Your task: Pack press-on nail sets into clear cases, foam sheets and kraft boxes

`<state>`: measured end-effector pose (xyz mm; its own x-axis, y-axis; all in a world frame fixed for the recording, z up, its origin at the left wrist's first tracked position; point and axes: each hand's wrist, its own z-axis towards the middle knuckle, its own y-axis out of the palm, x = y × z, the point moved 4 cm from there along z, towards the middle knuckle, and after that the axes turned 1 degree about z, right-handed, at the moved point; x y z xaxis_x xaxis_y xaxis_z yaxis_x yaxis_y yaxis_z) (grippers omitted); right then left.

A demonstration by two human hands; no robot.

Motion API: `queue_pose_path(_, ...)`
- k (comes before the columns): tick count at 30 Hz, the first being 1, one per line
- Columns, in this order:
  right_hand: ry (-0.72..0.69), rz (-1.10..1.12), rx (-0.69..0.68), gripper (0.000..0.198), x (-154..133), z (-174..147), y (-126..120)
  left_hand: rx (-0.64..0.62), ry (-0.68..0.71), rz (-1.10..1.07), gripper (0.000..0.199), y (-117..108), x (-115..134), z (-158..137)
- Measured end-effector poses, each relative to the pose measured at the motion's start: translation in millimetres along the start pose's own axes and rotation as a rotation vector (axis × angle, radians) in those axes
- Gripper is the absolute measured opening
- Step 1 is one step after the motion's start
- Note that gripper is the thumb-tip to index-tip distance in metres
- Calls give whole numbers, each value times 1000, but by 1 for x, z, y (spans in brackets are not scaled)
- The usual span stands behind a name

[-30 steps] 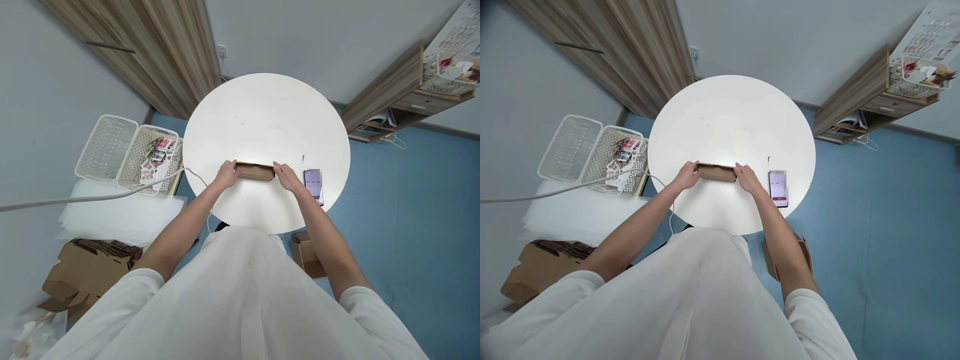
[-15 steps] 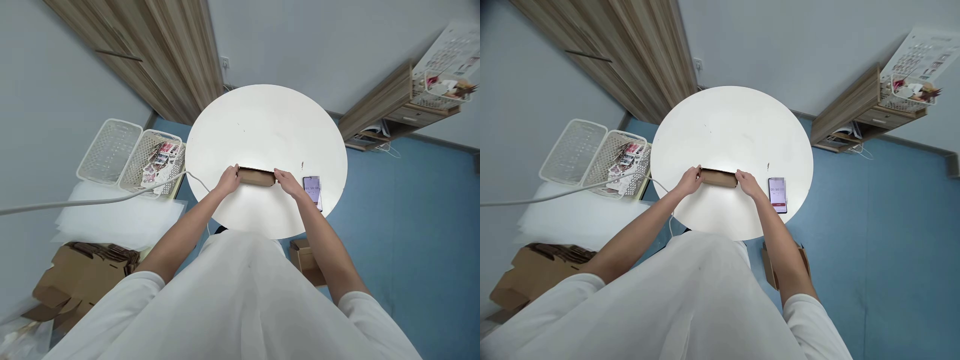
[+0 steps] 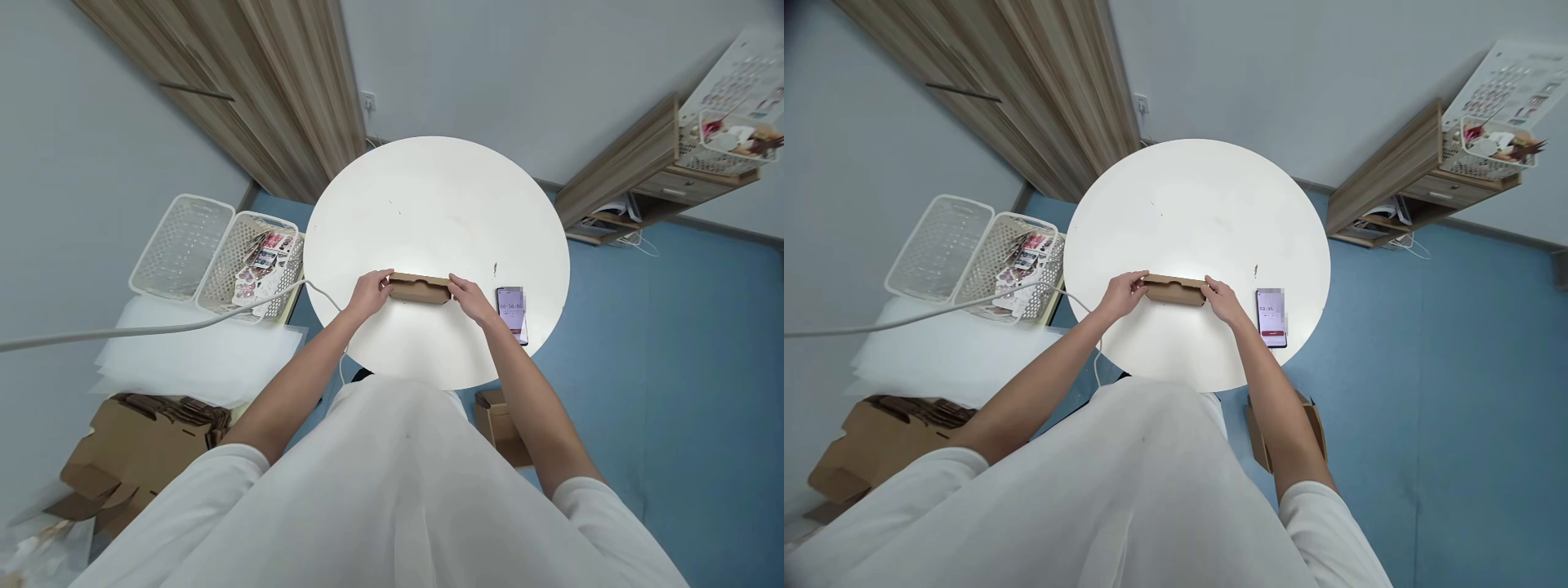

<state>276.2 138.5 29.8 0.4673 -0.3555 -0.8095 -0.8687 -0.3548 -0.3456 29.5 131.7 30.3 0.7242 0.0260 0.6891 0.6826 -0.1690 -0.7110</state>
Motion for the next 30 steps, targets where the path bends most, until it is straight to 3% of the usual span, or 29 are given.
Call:
queue_pose_path(5, 3, 54, 4, 51, 2, -2, -1, -20, -50, -70, 43, -3, 0, 1)
queue_pose_path(11, 64, 272, 61, 44, 5, 4, 10, 43, -266, -390, 39, 6, -8, 5)
queue_pose_path(15, 111, 335, 86, 35, 14, 5, 21, 48, -375, -439, 43, 15, -17, 2)
queue_pose_path(19, 77, 278, 89, 37, 21, 2, 29, -29, -366, -460, 40, 20, -19, -4)
queue_pose_path(30, -26, 151, 100, 47, 23, 2, 35, 19, -380, -467, 42, 28, -16, -11)
